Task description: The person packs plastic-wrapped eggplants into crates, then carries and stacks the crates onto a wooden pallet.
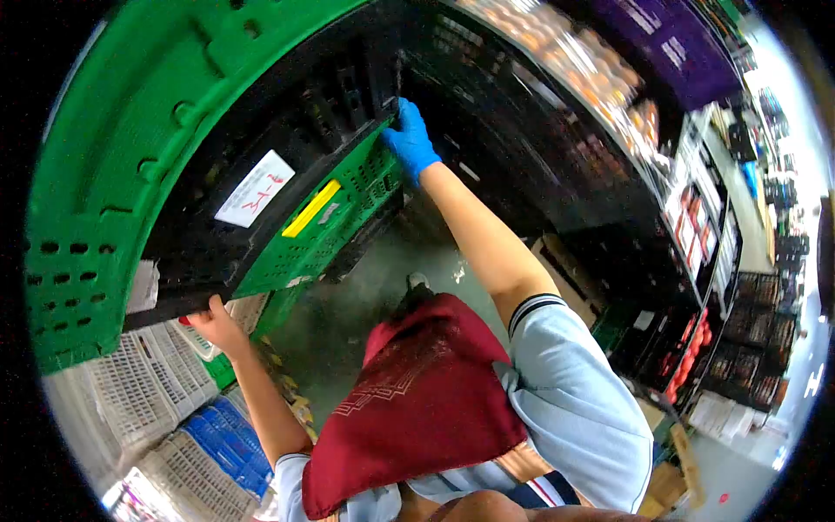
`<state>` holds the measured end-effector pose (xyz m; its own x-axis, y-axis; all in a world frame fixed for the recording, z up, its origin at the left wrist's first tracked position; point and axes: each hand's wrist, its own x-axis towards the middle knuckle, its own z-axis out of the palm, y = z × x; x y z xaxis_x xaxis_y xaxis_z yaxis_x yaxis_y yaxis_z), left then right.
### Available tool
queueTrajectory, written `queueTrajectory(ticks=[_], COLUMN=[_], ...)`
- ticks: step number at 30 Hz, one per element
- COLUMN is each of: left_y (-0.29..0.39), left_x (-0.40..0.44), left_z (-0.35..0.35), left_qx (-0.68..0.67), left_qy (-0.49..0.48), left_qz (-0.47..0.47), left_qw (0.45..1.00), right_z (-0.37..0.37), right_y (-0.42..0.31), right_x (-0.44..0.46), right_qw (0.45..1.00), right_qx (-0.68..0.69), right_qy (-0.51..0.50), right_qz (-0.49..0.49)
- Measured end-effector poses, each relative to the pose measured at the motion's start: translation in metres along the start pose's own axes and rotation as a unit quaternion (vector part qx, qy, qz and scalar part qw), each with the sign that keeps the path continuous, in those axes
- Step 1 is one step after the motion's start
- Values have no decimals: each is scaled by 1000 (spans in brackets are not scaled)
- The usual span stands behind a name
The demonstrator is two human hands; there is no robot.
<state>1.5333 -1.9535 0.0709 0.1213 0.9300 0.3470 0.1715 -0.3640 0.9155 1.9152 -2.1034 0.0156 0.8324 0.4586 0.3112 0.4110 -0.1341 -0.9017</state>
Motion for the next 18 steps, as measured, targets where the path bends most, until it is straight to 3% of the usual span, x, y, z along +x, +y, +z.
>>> queueTrajectory(ticks=[1,4,5,6,7,8,10,11,13,15,17,18], left_y=[4,-20,-13,-31,-5,-20,-33,-20,14,26,34,27], left_x=[-12,-38,-53,-54,-73,-78,-83,-95,-117,-150,-179,-181], left_z=[-6,-50,-55,-71,-74,-87,-121,-105,-99,-111,-122,-129], left_qx=[-14,270,254,248,169,115,193,318,261,260,215,194], left_qy=[10,34,22,20,9,-8,-15,-9,-15,-18,-42,-53], left_qz=[7,39,86,79,16,12,48,97,89,98,116,119], left_qw=[1000,961,963,965,985,993,980,943,961,961,969,972], right_z=[-9,-34,-43,-56,-70,-57,-61,-75,-104,-110,-137,-119], right_y=[2,9,6,-21,-45,-8,-25,-9,-35,-22,-37,-10], right_x=[-14,-59,-69,-95,-116,-125,-160,-160,-170,-206,-238,-243], right_qw=[1000,998,997,995,999,995,994,993,999,992,996,990], right_qx=[-3,5,-19,-33,-17,-50,-20,-74,-24,-59,-38,-63], right_qy=[12,37,25,66,32,66,95,88,41,105,83,119], right_qz=[-21,-60,-65,-66,-12,-60,-51,-22,7,-41,-8,-46])
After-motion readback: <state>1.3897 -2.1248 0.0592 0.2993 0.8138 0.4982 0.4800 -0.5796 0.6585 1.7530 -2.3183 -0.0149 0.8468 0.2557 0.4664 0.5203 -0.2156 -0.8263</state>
